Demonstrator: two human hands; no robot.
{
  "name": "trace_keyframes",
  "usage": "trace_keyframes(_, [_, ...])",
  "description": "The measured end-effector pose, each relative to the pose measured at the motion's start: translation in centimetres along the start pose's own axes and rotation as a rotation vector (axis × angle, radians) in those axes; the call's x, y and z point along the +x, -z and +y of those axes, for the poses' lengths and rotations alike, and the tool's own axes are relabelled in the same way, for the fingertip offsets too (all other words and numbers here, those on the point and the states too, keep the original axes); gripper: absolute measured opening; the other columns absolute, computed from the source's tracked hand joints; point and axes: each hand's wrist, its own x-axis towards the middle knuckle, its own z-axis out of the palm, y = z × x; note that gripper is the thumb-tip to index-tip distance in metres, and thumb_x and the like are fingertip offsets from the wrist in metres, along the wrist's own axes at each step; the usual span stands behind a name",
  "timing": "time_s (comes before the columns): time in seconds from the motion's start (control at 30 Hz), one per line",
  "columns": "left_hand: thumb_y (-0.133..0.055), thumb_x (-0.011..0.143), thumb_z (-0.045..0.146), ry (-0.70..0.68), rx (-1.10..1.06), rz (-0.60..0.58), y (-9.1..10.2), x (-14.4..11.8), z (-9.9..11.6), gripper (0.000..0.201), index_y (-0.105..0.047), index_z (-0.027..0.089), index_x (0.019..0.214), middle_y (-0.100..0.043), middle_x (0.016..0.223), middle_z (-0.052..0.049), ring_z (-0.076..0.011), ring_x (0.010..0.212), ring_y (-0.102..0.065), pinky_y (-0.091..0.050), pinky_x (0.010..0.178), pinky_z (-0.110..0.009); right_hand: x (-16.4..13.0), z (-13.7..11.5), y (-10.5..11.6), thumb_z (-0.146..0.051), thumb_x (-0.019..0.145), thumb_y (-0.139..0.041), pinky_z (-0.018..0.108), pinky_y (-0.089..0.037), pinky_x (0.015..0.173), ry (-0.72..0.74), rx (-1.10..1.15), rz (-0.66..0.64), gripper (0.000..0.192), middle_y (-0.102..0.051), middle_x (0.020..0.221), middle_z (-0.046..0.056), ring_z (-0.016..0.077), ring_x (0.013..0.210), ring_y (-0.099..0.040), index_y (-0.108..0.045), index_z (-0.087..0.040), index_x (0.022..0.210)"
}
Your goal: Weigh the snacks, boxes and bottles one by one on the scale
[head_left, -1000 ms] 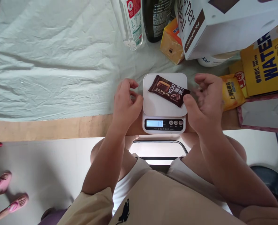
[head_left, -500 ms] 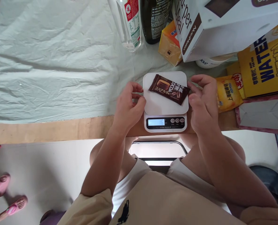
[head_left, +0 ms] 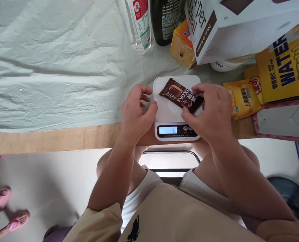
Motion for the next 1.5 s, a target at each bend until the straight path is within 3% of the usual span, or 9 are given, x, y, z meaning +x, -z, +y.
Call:
trace_keyframes(0.27, [-0.070, 0.093, 0.030, -0.005, -0.072, 0.003, 0.2, 0.0, 0.3, 0.013, -0.059, 0.026, 0.101, -0.069, 0.105, -0.002, -0.0171, 0.090, -0.066, -0.053, 0.077, -0.034, 0.4, -2.5, 0.2, -0.027, 0.076, -0.069, 0.060, -0.053, 0.106, 0.026, 0.204, -0.036, 0.034, -0.071, 0.114, 0.011, 0.0352, 0.112, -0.065, -0.064, -0.028, 0.109])
trace_keyframes(0.57, [-0.072, 0.090, 0.017, 0.035, -0.342, 0.140, 1.2, 0.3, -0.1, 0.019, -0.057, 0.026, 0.098, -0.074, 0.108, -0.001, -0.0163, 0.098, -0.075, -0.066, 0.090, -0.033, 0.4, -5.1, -0.5, -0.022, 0.080, -0.070, 0.045, -0.062, 0.093, 0.222, 0.407, 0.020, 0.033, -0.070, 0.110, 0.008, 0.0259, 0.109, -0.068, -0.066, -0.030, 0.113])
trace_keyframes(0.7, [-0.073, 0.090, 0.019, 0.094, -0.383, 0.169, 3.6, 0.7, -0.7, 0.017, -0.058, 0.026, 0.092, -0.079, 0.111, -0.002, -0.0186, 0.104, -0.077, -0.067, 0.099, -0.037, 0.5, -3.5, 0.7, -0.025, 0.088, -0.066, 0.048, -0.059, 0.096, 0.277, 0.454, 0.054, 0.027, -0.068, 0.109, 0.007, 0.0257, 0.108, -0.066, -0.066, -0.029, 0.115])
trace_keyframes(0.83, [-0.075, 0.088, 0.019, 0.104, -0.340, 0.115, 4.9, 1.1, -1.8, 0.016, -0.061, 0.025, 0.092, -0.079, 0.106, -0.003, -0.0199, 0.101, -0.078, -0.067, 0.094, -0.037, 0.7, -2.0, 1.4, -0.036, 0.092, -0.061, 0.050, -0.059, 0.087, 0.190, 0.404, 0.103, 0.018, -0.069, 0.104, 0.007, 0.0266, 0.100, -0.065, -0.067, -0.030, 0.108])
trace_keyframes(1.0, [-0.071, 0.085, 0.014, 0.114, -0.251, 0.047, 3.5, 1.5, -2.9, 0.014, -0.066, 0.023, 0.095, -0.078, 0.103, -0.002, -0.0175, 0.096, -0.077, -0.066, 0.088, -0.033, 0.6, -1.6, 1.6, -0.036, 0.093, -0.060, 0.049, -0.059, 0.082, 0.195, 0.360, 0.133, 0.014, -0.072, 0.101, 0.006, 0.0262, 0.098, -0.067, -0.067, -0.032, 0.105])
trace_keyframes(1.1, [-0.074, 0.084, 0.015, 0.074, -0.148, 0.023, 2.5, 1.6, -3.2, 0.018, -0.070, 0.024, 0.099, -0.079, 0.106, -0.003, -0.0206, 0.101, -0.077, -0.065, 0.096, -0.038, 0.6, -0.8, 2.2, -0.038, 0.094, -0.058, 0.050, -0.060, 0.086, 0.159, 0.296, 0.133, 0.015, -0.073, 0.102, 0.006, 0.0269, 0.100, -0.069, -0.068, -0.032, 0.104])
trace_keyframes(1.2, [-0.077, 0.085, 0.019, -0.017, 0.029, 0.097, 2.2, 1.4, -3.0, 0.018, -0.073, 0.026, 0.101, -0.079, 0.123, -0.003, -0.0257, 0.125, -0.072, -0.057, 0.116, -0.047, 0.6, 0.7, 3.1, -0.036, 0.091, -0.061, 0.051, -0.060, 0.086, 0.099, 0.252, 0.213, 0.016, -0.073, 0.103, 0.006, 0.0278, 0.098, -0.071, -0.070, -0.030, 0.103])
trace_keyframes(1.3, [-0.074, 0.090, 0.024, -0.130, 0.101, 0.162, 2.1, 0.9, -2.2, 0.011, -0.073, 0.026, 0.101, -0.077, 0.124, -0.004, -0.0257, 0.132, -0.068, -0.054, 0.119, -0.048, 0.4, 2.5, 4.2, -0.026, 0.085, -0.058, 0.054, -0.060, 0.087, -0.038, 0.165, 0.270, 0.016, -0.072, 0.099, 0.006, 0.0294, 0.095, -0.071, -0.069, -0.029, 0.098])
trace_keyframes(1.5, [-0.072, 0.090, 0.022, -0.253, 0.114, 0.192, 1.8, 0.5, -1.3, 0.005, -0.072, 0.026, 0.093, -0.074, 0.110, -0.005, -0.0237, 0.116, -0.071, -0.058, 0.105, -0.043, -0.7, 5.0, 4.3, -0.029, 0.078, -0.071, 0.071, -0.047, 0.115, -0.122, 0.013, 0.102, 0.032, -0.067, 0.119, 0.014, 0.0401, 0.120, -0.063, -0.066, -0.027, 0.109])
